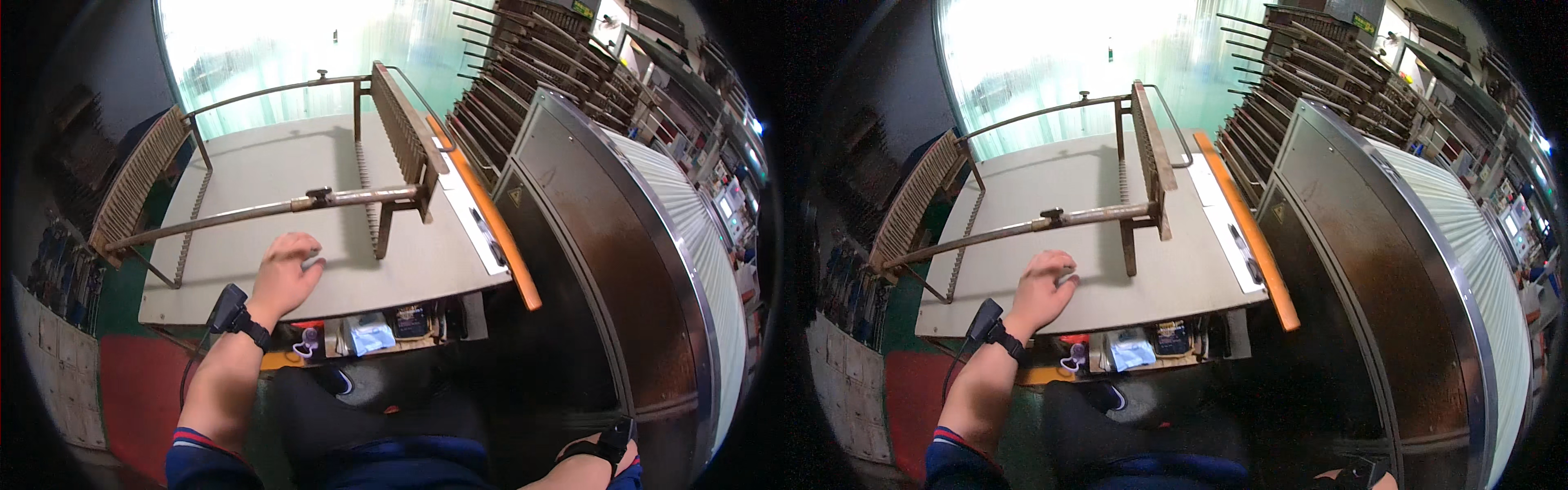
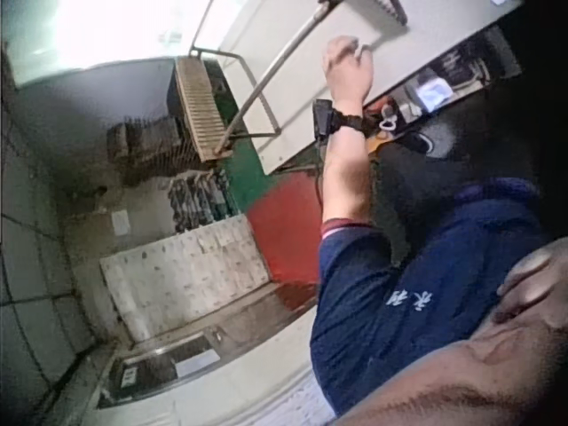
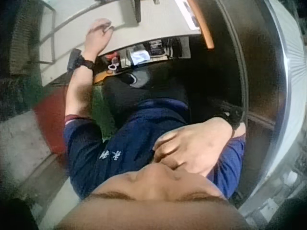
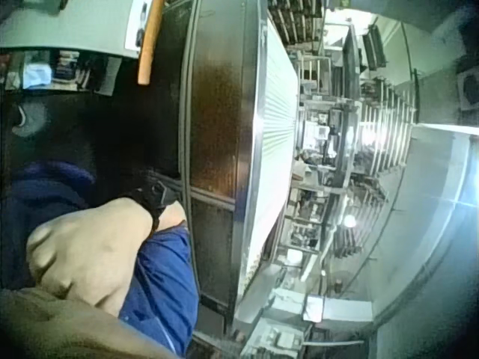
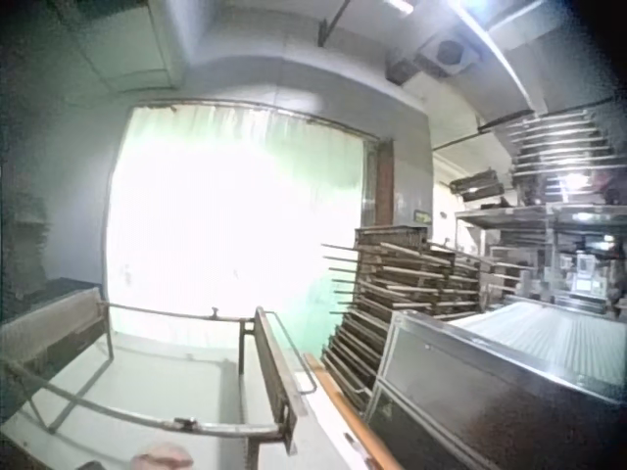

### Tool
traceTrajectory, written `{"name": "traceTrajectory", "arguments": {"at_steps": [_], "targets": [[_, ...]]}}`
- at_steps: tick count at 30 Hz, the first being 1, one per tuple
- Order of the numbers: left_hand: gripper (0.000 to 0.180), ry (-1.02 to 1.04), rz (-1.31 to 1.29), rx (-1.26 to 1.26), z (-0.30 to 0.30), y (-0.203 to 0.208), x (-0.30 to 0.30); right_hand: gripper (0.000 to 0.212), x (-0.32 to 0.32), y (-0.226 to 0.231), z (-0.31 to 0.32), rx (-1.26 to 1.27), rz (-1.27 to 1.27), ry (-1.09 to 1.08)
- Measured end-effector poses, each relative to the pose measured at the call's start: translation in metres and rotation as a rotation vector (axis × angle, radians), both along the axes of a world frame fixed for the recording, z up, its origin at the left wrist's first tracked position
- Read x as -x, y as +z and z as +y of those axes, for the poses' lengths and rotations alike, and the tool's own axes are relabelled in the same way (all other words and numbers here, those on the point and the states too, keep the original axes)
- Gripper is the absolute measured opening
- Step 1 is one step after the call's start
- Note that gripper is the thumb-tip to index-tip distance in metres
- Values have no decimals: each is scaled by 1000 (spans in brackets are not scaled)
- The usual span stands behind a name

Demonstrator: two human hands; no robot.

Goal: Transporting and setting up a large metal rack on a workstation next to production machinery.

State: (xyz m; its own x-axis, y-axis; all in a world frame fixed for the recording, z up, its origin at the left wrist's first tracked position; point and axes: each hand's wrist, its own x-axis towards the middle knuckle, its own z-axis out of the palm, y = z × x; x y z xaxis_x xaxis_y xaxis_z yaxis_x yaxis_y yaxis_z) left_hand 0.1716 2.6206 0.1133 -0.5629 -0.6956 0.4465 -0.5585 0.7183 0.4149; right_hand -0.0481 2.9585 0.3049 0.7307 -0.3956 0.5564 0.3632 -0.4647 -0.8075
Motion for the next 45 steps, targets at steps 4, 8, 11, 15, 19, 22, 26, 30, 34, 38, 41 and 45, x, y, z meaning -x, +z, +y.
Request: {"name": "traceTrajectory", "arguments": {"at_steps": [4, 8, 11, 15, 19, 22, 26, 30, 34, 38, 41, 45], "targets": [[25, 12, 96, 187, 27, 1, -15, 46, -9, -5, 21, -53, -46, 48], [34, -67, 246, 135, 109, -18, -39, 47, -9, -11, 38, -34, -23, -25], [36, -103, 134, 36, 170, -46, -81, 47, -10, -12, 41, 10, -41, -2], [39, 167, -8, -243, 233, -136, -142, 45, -18, -19, 38, 24, -60, 97], [39, 238, -3, -349, 287, -172, -165, 44, -26, -25, 39, -6, -71, 177], [38, 244, -18, -352, 306, -174, -161, 40, -31, -27, 40, 9, -32, 192], [38, 250, 30, -337, 313, -183, -176, 35, -39, -32, 28, 45, 80, 153], [34, 223, -68, -493, 293, -194, -172, 37, -34, -27, 44, 18, 45, 107], [34, 224, -172, -493, 286, -192, -170, 41, -29, -17, 48, 19, 35, 80], [31, 266, -201, -463, 283, -188, -155, 36, -42, -18, 41, 42, 127, 59], [32, 397, -265, -453, 285, -190, -155, 33, -46, -28, 34, 30, 227, -13], [34, 472, -357, -569, 288, -186, -167, 27, -12, -110, 5, -19, 572, -440]]}}
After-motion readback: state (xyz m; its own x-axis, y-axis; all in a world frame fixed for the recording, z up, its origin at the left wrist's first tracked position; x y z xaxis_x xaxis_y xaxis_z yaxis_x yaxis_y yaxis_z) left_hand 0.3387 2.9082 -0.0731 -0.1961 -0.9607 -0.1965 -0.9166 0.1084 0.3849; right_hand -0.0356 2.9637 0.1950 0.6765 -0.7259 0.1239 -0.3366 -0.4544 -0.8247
